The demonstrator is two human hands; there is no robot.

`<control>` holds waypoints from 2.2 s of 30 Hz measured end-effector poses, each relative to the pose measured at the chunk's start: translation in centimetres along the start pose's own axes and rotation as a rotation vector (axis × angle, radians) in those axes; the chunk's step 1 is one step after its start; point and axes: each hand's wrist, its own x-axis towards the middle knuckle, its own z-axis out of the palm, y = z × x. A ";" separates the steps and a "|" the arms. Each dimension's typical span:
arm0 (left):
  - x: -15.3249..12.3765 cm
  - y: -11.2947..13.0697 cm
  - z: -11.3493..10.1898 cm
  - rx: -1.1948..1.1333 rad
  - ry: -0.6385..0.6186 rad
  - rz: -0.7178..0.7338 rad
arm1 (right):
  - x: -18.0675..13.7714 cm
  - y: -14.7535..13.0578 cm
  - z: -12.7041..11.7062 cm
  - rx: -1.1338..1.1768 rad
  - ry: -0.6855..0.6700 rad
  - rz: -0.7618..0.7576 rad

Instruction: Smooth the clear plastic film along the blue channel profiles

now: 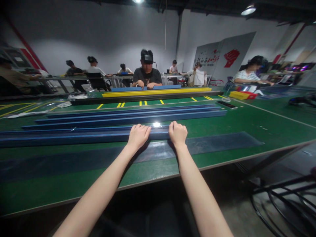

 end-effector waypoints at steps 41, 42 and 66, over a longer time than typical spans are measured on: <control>-0.3 0.2 1.5 -0.026 0.082 0.103 | 0.8 2.1 -0.5 0.366 0.009 0.636; -0.3 0.2 1.5 -0.023 0.087 0.105 | 0.8 2.2 -0.4 0.374 0.005 0.645; -0.5 0.7 1.1 -0.024 0.109 0.277 | 1.3 2.9 -0.8 0.661 -0.093 0.796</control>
